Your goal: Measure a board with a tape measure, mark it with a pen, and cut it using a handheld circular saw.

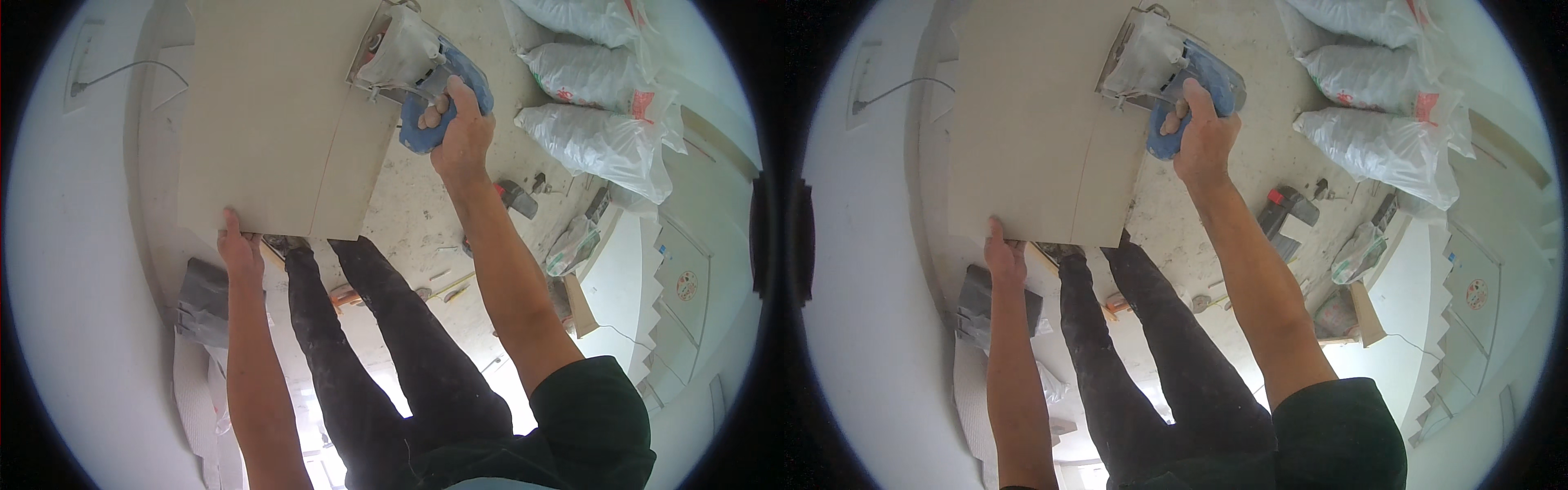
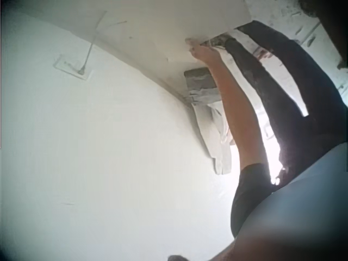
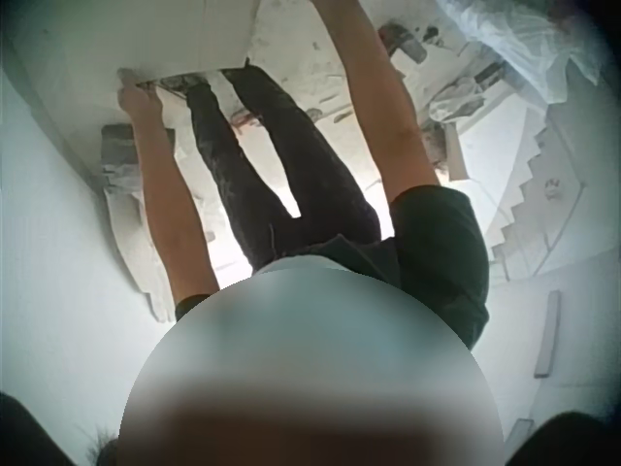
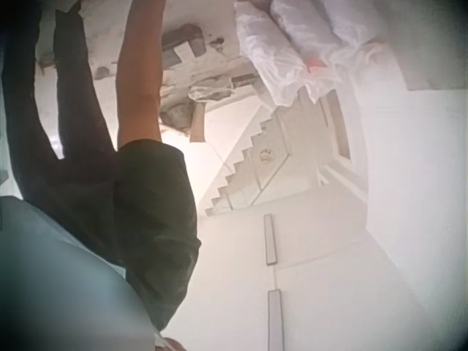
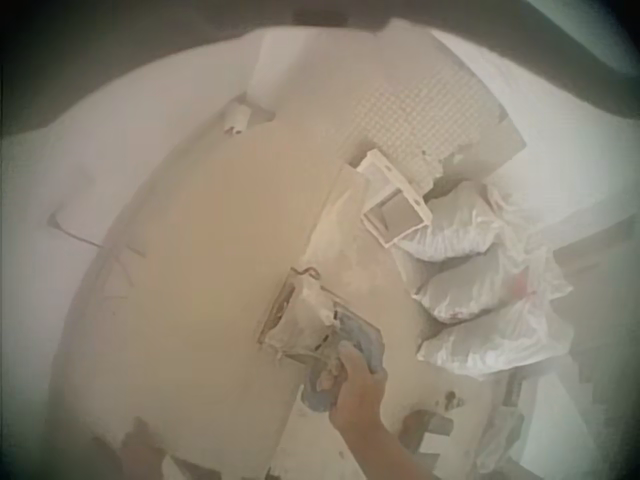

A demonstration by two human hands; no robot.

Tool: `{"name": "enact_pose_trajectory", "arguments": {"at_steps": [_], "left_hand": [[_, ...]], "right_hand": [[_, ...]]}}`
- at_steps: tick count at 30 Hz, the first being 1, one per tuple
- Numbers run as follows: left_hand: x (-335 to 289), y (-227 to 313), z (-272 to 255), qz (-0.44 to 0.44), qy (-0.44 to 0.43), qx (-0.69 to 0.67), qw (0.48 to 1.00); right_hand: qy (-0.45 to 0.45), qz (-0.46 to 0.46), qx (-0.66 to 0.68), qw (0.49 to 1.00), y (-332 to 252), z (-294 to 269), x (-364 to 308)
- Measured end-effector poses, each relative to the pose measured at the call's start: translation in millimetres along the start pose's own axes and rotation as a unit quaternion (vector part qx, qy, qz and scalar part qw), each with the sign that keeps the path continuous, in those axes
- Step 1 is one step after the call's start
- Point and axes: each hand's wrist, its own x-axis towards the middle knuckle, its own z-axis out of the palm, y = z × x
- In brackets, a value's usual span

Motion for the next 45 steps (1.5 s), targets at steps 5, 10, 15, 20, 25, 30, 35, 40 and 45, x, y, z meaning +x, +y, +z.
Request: {"name": "enact_pose_trajectory", "arguments": {"at_steps": [5, 10, 15, 20, 25, 30, 35, 40, 45], "left_hand": [[-0.7, 4.9, 2.4, -0.004, -0.004, 0.007, 1.0], [-2.3, 9.9, 10.0, 0.0, 0.011, 0.013, 1.0], [-3.5, 12.0, 13.7, -0.001, 0.025, 0.017, 1.0], [-1.5, 7.9, 9.7, 0.0, -0.01, 0.005, 1.0], [-3.6, 2.9, 6.1, 0.002, -0.004, 0.006, 1.0], [-0.5, 2.1, -1.4, 0.002, -0.001, 0.01, 1.0], [-0.1, 0.5, -3.2, 0.015, -0.024, 0.005, 1.0], [3.1, -3.2, -5.7, 0.011, -0.014, 0.006, 1.0], [2.2, -3.3, -4.4, 0.01, -0.008, 0.002, 1.0]], "right_hand": [[0.004, -0.008, -0.017, 1.0, 0.0, 2.1, -0.7], [0.014, 0.002, -0.028, 1.0, -1.3, 2.9, -4.8], [0.017, -0.001, -0.024, 1.0, 2.1, 0.4, -5.6], [0.016, -0.02, -0.039, 0.999, 3.7, -0.9, -3.5], [0.015, -0.028, -0.047, 0.998, 6.3, -0.8, -2.0], [0.007, -0.023, -0.048, 0.999, 11.0, -0.3, 2.0], [0.008, -0.009, -0.045, 0.999, 10.3, -1.3, -0.2], [-0.005, -0.014, -0.08, 0.997, 10.2, -2.7, -0.8], [-0.012, -0.015, -0.082, 0.996, 11.0, -3.4, -0.7]]}}
